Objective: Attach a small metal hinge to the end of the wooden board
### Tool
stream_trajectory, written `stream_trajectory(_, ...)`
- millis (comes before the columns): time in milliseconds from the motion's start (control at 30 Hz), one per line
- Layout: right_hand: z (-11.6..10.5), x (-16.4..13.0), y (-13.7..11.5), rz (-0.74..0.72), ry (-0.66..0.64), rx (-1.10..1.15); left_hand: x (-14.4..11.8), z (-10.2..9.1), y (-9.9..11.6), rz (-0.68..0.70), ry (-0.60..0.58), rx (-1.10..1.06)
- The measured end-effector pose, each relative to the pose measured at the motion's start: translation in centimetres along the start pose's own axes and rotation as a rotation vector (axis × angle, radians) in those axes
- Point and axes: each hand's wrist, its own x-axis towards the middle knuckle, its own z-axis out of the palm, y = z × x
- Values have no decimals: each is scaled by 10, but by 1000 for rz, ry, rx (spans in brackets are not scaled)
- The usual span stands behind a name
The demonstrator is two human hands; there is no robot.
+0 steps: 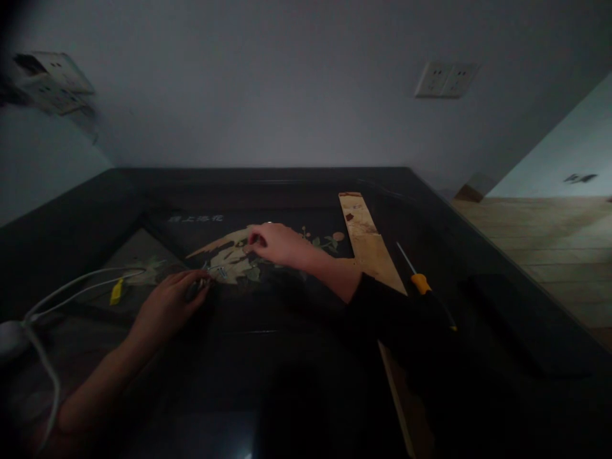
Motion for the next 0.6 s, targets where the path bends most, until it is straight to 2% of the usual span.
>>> stream_trajectory(100,-29,-46,32,86,98,30,1,0,0,-27,-15,-12)
stream_trajectory(167,-40,-86,53,132,149,57,1,1,0,-45,-22,-19)
stream_trajectory(267,-46,-150,80,261,247,14,1,4,-2,-61,-6,-30)
stream_trajectory(367,-41,-205,98,347,370,-104,0,7,-3,-56,16,-52)
stream_trajectory(467,-29,-237,110,396,424,-189,1,11,-6,-61,26,-72)
stream_trajectory(600,-16,-248,119,407,443,-240,1,15,-9,-75,34,-105)
